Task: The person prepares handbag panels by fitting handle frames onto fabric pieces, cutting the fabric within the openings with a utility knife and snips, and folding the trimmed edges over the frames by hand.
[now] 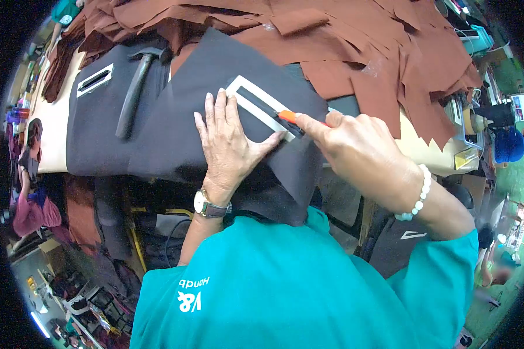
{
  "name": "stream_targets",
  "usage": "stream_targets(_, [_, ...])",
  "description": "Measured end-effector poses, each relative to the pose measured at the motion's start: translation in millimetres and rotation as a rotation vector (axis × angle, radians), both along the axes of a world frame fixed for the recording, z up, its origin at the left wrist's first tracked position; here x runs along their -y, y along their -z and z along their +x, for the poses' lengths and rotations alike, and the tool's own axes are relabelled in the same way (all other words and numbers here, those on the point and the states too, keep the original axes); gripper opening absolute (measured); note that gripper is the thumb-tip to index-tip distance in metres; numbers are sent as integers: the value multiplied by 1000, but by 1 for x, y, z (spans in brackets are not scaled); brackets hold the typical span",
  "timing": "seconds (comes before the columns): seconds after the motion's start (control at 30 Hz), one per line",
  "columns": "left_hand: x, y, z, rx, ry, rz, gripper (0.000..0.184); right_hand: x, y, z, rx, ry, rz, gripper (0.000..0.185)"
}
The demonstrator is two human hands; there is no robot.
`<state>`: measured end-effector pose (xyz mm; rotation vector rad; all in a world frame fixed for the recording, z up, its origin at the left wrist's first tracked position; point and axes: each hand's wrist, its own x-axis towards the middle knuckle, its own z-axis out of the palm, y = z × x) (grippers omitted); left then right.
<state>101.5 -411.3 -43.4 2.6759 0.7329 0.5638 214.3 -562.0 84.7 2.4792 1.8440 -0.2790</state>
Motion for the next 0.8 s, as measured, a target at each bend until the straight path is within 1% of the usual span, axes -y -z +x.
stream_targets(0.2, [1,-1,1,13,-9,20,98,26,8,-1,16,0,41,49])
stream_targets(0.4, [1,-1,2,20,-10,20,98,40,5,-6,-6,68,-18,51])
stream_targets(0.53, [2,-1,1,-3,-8,26,100,42,6,-11,9,81,4,52])
stream_targets(0.6, [-1,-1,-1,78,11,-47,102,47,14,-12,23,99,25,52])
stream_targets(0.63, [-5,-2,-3,125,20,-82,103,48,15,-10,-32,103,66,51])
stream_targets(0.67, [-13,-6,-9,205,29,-127,96,49,15,-6,-83,106,108,49])
stream_targets(0.7, [-22,-8,-15,241,-34,-85,91,51,17,0,-136,108,148,48])
stream_targets(0.73, [-34,-10,-21,277,-96,-42,85,55,29,18,-368,87,326,39])
stream_targets(0.8, [-62,-5,-41,146,-295,69,80,59,32,40,-549,158,399,31])
